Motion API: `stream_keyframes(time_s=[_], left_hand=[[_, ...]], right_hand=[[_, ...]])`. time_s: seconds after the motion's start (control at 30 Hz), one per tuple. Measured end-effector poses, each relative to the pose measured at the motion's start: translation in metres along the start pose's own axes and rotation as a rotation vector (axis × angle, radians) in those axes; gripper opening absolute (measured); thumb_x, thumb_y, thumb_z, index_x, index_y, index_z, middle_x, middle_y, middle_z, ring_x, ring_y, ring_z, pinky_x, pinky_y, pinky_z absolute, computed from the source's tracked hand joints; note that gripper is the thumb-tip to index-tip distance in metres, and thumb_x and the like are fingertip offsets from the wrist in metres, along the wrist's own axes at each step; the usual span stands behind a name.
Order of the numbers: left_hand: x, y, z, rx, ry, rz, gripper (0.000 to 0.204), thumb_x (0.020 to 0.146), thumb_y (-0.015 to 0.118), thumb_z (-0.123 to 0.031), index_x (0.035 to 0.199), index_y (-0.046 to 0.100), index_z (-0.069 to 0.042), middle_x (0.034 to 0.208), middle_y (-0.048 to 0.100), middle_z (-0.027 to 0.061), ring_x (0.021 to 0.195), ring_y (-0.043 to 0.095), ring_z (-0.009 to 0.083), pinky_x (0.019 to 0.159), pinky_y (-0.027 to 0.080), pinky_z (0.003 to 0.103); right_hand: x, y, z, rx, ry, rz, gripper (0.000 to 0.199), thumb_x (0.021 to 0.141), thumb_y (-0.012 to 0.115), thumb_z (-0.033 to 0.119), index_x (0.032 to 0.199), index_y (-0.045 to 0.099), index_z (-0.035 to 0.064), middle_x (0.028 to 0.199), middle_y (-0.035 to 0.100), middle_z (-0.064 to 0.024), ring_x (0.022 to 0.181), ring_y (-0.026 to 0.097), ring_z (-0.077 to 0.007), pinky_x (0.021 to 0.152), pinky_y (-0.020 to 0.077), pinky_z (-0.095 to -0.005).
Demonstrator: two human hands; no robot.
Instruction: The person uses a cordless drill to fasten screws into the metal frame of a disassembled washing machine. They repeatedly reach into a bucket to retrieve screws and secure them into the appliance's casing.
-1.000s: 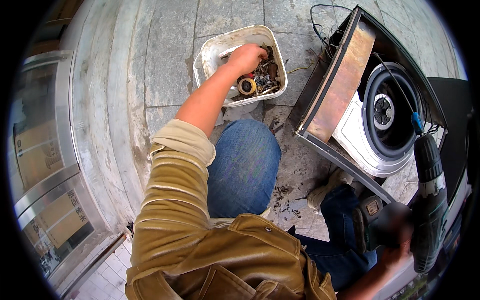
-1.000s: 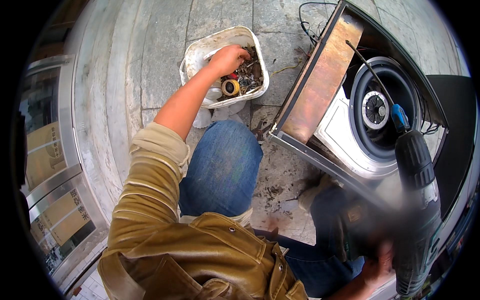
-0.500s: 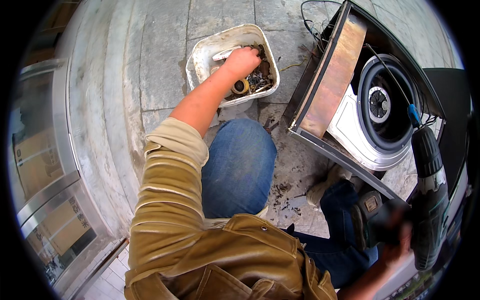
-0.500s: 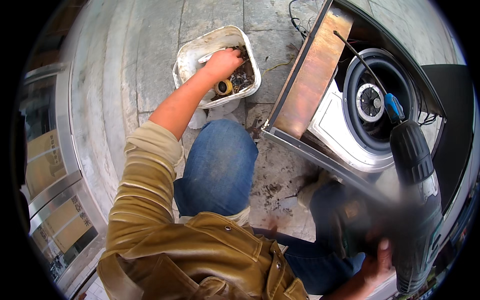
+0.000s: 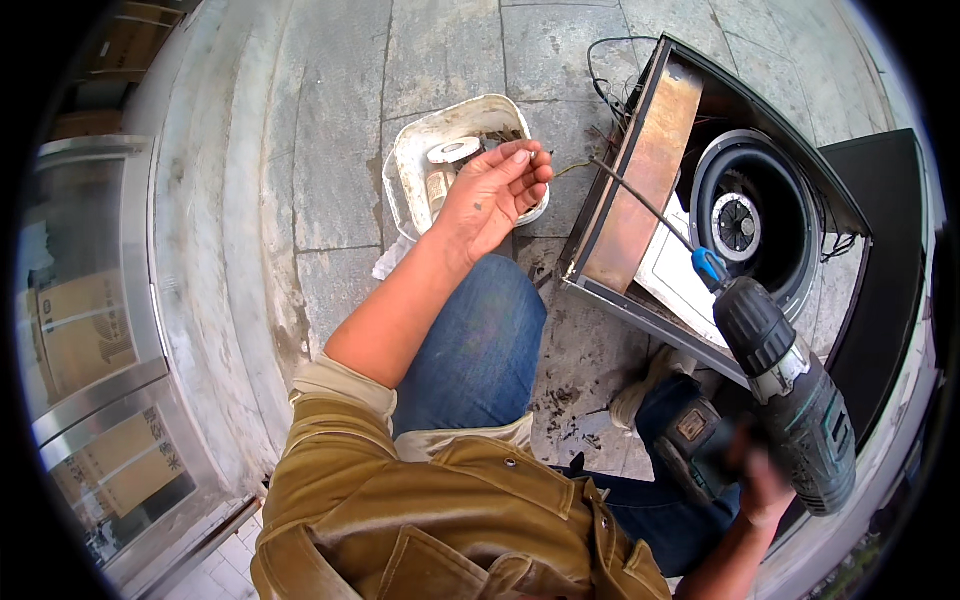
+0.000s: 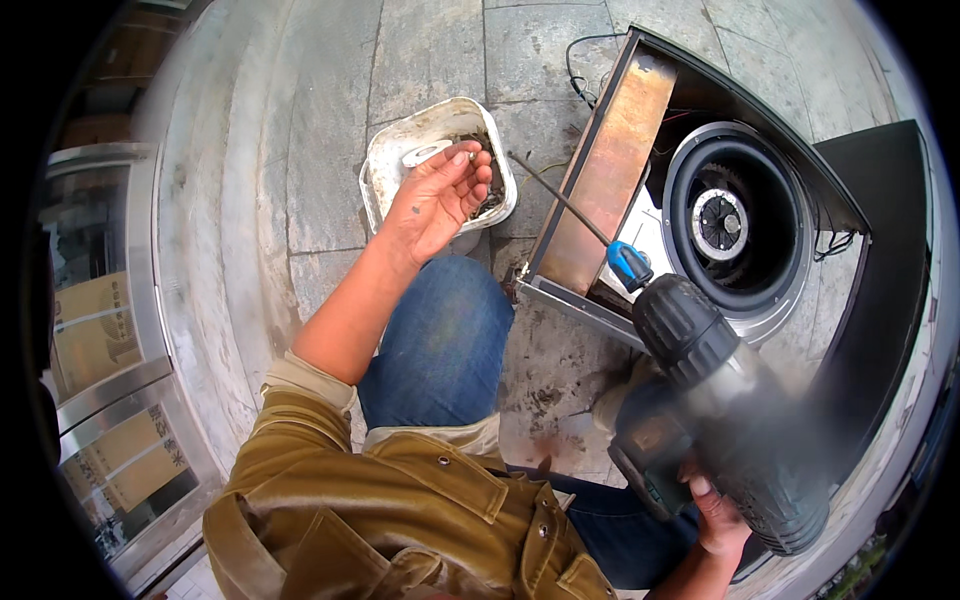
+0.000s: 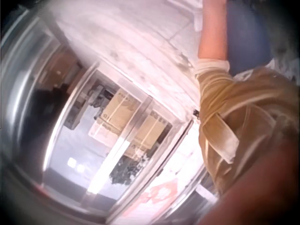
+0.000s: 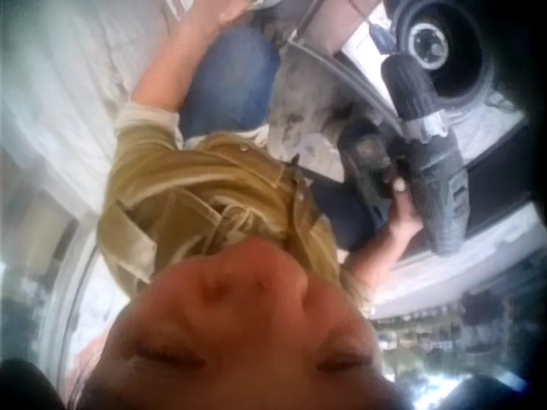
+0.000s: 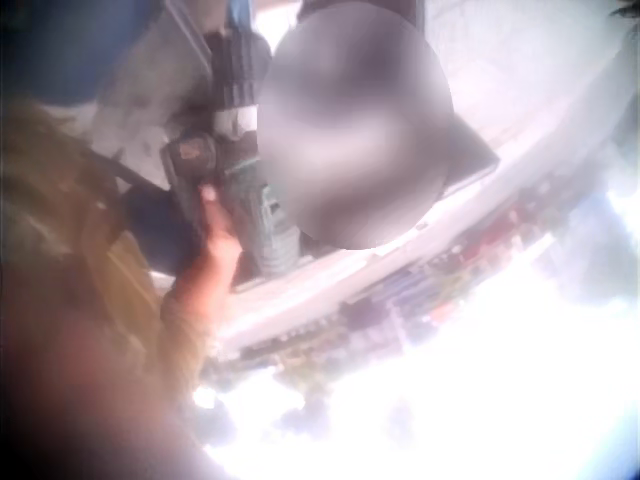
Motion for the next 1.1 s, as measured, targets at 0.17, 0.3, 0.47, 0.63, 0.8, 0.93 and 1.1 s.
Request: stream_keyframes(time_s=[0.17,0.3,0.47,0.63,0.8,0.93,1.1], left_hand=[[-0.026,0.041,0.011,-0.243,-0.074,0.159,0.018,0.098,0.052,-0.018,0.111,0.061,-0.008,0.107,0.065,0.0068,0.096,0.065,0.0187,0.082,0.056,0.030],[-0.028,0.062,0.011,-0.268,-0.086,0.225,0.019,0.099,0.052,-0.022,0.110,0.061,-0.010,0.110,0.065,0.0057,0.102,0.064,0.0192,0.083,0.056,0.031],[-0.031,0.067,0.011,-0.256,-0.071,0.225,0.018,0.099,0.052,-0.020,0.110,0.061,-0.010,0.111,0.065,0.0054,0.103,0.064,0.0190,0.082,0.057,0.030],[-0.032,0.071,0.013,-0.269,-0.079,0.243,0.018,0.098,0.052,-0.019,0.110,0.061,-0.009,0.111,0.065,0.0055,0.102,0.064,0.0184,0.080,0.057,0.029],[-0.032,0.083,0.008,-0.143,-0.007,0.276,0.018,0.098,0.052,-0.017,0.111,0.061,-0.008,0.111,0.065,0.0066,0.102,0.064,0.0185,0.081,0.057,0.029],[-0.019,0.099,0.022,-0.131,-0.036,0.299,0.023,0.099,0.051,-0.019,0.119,0.057,-0.009,0.115,0.063,0.0085,0.103,0.063,0.0189,0.084,0.057,0.030],[-0.010,0.135,0.038,0.069,0.006,0.304,0.062,0.098,0.050,-0.038,0.147,0.025,-0.008,0.126,0.056,0.0184,0.109,0.061,0.0216,0.089,0.055,0.031]], right_hand=[[-0.001,0.000,-0.009,0.054,0.134,0.131,0.029,0.077,0.064,0.002,0.102,0.051,0.0000,0.081,0.056,-0.0083,0.064,0.053,-0.0153,0.058,0.0433,-0.0281],[-0.007,-0.021,-0.032,0.027,0.144,0.299,0.055,0.078,0.075,0.005,0.127,0.050,-0.0013,0.105,0.061,-0.0101,0.081,0.057,-0.0181,0.070,0.0478,-0.0312],[-0.006,-0.027,-0.038,-0.067,0.145,0.251,0.042,0.079,0.074,0.005,0.117,0.057,-0.0003,0.101,0.061,-0.0077,0.083,0.058,-0.0175,0.071,0.0480,-0.0316],[-0.007,-0.010,-0.012,0.018,0.137,0.259,0.033,0.080,0.075,0.008,0.108,0.060,0.0000,0.092,0.062,-0.0064,0.079,0.058,-0.0168,0.070,0.0476,-0.0308],[-0.015,-0.022,-0.021,0.061,0.178,0.219,0.039,0.078,0.076,0.010,0.111,0.059,-0.0008,0.090,0.063,-0.0070,0.075,0.058,-0.0168,0.065,0.0478,-0.0306],[-0.013,-0.045,-0.026,-0.010,0.090,-0.007,0.038,0.074,0.069,0.020,0.101,0.059,-0.0045,0.070,0.057,-0.0077,0.058,0.053,-0.0153,0.052,0.0414,-0.0281],[-0.013,-0.076,0.018,0.049,-0.038,-0.067,0.053,0.074,0.072,0.031,0.106,0.054,-0.0063,0.070,0.054,-0.0100,0.058,0.051,-0.0182,0.053,0.0406,-0.0297]])
Point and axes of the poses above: each hand's wrist, its own x-axis towards the middle knuckle, its own y-axis out of the palm, z = x × y, the point moved 8 cm from there along x, towards the middle knuckle
